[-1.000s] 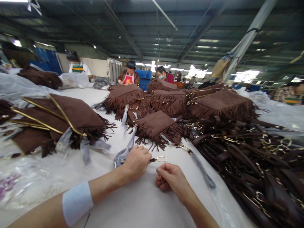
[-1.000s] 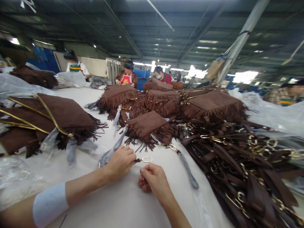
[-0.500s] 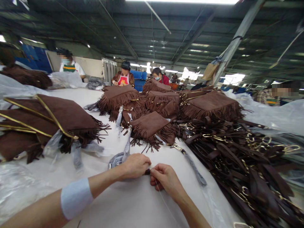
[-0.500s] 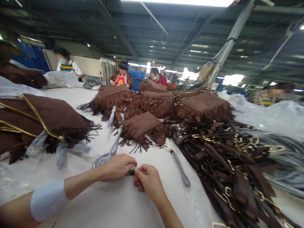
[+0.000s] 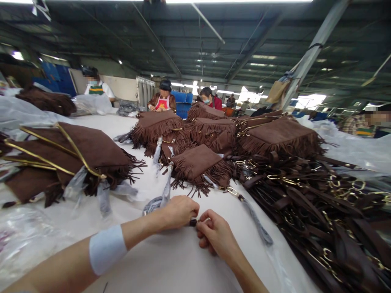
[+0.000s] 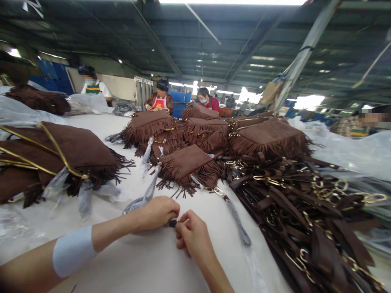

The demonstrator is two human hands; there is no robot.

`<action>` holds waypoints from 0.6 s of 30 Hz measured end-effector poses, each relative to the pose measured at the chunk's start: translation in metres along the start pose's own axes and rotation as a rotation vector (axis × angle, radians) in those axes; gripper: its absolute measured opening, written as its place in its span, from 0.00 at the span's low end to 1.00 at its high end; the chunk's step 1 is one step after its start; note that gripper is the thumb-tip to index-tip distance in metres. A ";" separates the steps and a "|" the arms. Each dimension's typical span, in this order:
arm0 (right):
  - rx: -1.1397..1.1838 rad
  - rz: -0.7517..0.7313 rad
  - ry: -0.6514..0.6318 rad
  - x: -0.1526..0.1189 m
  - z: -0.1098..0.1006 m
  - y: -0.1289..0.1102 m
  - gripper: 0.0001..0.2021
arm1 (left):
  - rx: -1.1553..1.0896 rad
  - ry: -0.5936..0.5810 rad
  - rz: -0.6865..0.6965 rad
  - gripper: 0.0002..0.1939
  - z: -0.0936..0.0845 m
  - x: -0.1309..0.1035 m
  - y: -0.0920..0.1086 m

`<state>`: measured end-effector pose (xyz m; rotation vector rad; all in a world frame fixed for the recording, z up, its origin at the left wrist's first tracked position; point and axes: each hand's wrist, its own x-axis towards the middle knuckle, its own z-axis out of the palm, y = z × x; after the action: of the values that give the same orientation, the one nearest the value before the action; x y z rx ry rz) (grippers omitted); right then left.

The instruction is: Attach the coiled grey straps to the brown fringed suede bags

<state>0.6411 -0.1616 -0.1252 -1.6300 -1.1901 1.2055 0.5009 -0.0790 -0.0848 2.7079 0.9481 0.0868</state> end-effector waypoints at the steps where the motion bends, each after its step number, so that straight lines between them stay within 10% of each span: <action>1: 0.016 -0.026 0.008 0.000 -0.001 0.000 0.08 | 0.040 0.034 0.009 0.09 -0.001 -0.001 0.004; 11: -0.307 -0.721 0.349 -0.007 -0.014 -0.007 0.14 | 0.153 0.268 0.126 0.05 -0.014 -0.018 0.038; 18: -0.311 -0.777 0.249 0.000 -0.022 0.002 0.12 | 0.078 0.247 0.161 0.05 -0.021 -0.019 0.036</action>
<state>0.6628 -0.1631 -0.1218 -1.2625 -1.6757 0.3326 0.5051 -0.1128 -0.0544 2.8898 0.8094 0.4341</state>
